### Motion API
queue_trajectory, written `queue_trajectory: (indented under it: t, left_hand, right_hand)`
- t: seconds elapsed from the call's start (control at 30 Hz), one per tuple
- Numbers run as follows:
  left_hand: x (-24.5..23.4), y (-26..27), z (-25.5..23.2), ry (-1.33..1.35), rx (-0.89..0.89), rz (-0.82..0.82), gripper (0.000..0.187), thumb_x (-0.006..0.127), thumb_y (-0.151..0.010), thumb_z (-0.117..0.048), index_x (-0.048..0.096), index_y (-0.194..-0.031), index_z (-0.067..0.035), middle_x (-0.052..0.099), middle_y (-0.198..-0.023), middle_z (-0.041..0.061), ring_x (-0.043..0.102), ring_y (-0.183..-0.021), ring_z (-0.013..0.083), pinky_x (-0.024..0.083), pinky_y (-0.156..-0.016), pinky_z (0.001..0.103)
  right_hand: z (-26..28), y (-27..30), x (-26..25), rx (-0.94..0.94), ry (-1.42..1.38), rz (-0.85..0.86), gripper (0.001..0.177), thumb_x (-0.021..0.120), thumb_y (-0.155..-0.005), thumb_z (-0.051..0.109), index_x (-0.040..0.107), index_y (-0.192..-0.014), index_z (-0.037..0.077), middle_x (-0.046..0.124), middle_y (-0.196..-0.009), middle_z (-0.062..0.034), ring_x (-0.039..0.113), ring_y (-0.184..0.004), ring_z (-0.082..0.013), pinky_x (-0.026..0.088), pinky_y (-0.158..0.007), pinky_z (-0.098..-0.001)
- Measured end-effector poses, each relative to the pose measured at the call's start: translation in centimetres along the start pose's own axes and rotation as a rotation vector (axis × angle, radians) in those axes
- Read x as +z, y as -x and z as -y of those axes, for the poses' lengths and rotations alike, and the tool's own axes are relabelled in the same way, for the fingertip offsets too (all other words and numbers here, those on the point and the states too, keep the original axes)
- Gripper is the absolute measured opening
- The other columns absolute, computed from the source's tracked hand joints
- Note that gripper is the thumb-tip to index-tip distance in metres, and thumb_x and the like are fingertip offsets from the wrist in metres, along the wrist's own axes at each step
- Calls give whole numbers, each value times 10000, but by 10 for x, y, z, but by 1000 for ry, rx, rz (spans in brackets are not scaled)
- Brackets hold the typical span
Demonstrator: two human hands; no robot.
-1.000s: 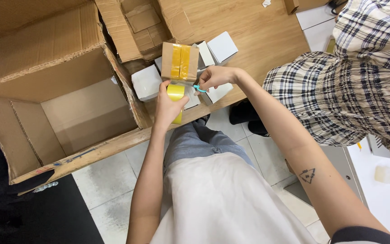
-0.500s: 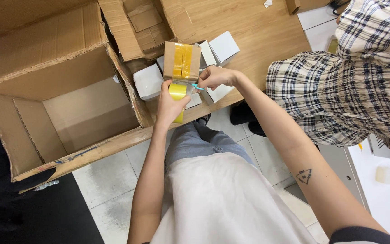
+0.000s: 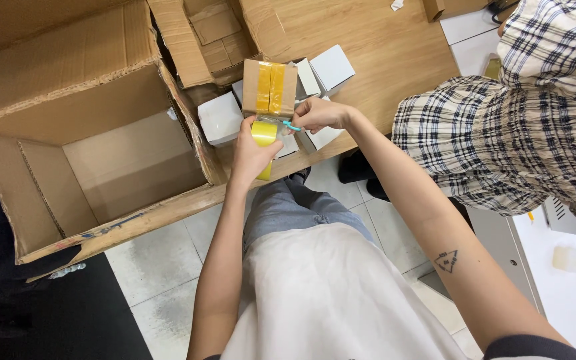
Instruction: Packing various candle products and materials into shipping boxes.
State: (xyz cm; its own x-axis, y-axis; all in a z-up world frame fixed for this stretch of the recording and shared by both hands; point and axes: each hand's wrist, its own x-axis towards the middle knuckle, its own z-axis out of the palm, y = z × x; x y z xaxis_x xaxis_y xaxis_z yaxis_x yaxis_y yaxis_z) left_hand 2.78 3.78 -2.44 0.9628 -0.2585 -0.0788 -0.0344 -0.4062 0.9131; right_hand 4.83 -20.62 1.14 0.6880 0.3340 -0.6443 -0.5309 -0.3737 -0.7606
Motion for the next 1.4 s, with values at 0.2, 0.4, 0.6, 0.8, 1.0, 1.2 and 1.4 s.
queue_trajectory:
  t: [0.2, 0.4, 0.6, 0.8, 1.0, 1.2, 1.4]
  left_hand:
    - [-8, 4, -22, 78, -133, 60, 794, 813, -689, -222, 490, -1376, 10, 729, -1120, 184, 745, -977, 254, 587, -859, 361]
    - [-7, 7, -17, 57, -49, 18, 749, 840, -695, -205, 508, -1334, -1, 701, -1111, 178, 724, -959, 255, 583, -826, 374]
    - [-18, 7, -39, 142, -200, 87, 741, 791, -690, -188, 484, -1342, -17, 703, -1027, 153, 735, -723, 257, 599, -676, 382]
    - [-14, -2, -21, 167, -166, 113, 708, 791, -710, -142, 486, -1329, 15, 727, -897, 140, 724, -654, 212, 586, -627, 348]
    - [-21, -8, -14, 62, -113, 119, 714, 833, -685, -222, 556, -1293, 27, 753, -1014, 135, 748, -920, 218, 584, -824, 340]
    - [-24, -14, 3, 79, -142, 165, 725, 839, -689, -223, 557, -1305, 33, 736, -1096, 148, 722, -988, 201, 571, -872, 327]
    - [-26, -15, -3, 138, -159, 208, 698, 847, -699, -229, 569, -1287, 26, 739, -1104, 140, 722, -994, 196, 575, -871, 327]
  right_hand:
    - [-23, -11, 3, 12, -243, 49, 131, 721, -872, 191, 764, -895, 69, 569, -685, 65, 458, -562, -19, 399, -514, -185]
    - [-28, -12, 9, 6, -261, 44, 129, 707, -889, 206, 731, -886, 80, 507, -646, 93, 435, -548, -1, 414, -525, -192]
    - [7, 32, 10, 115, 24, 71, 137, 653, -888, 239, 690, -889, 108, 721, -884, 118, 585, -729, 20, 510, -599, -193]
    - [-42, 54, -4, -210, 11, -196, 181, 748, -913, 200, 642, -1004, 84, 666, -916, 21, 611, -829, -67, 523, -668, -279]
    - [38, 59, 50, -878, 318, -677, 523, 829, -844, 92, 501, -1246, 36, 641, -1260, -119, 648, -1177, -232, 538, -1003, -396]
    - [33, 12, 54, -786, 462, -732, 589, 858, -796, 106, 495, -1260, 79, 626, -1211, -148, 620, -1154, -350, 514, -984, -420]
    - [30, 9, 62, -773, 559, -881, 634, 879, -699, 142, 530, -1227, 106, 652, -1170, -98, 641, -1091, -325, 533, -911, -417]
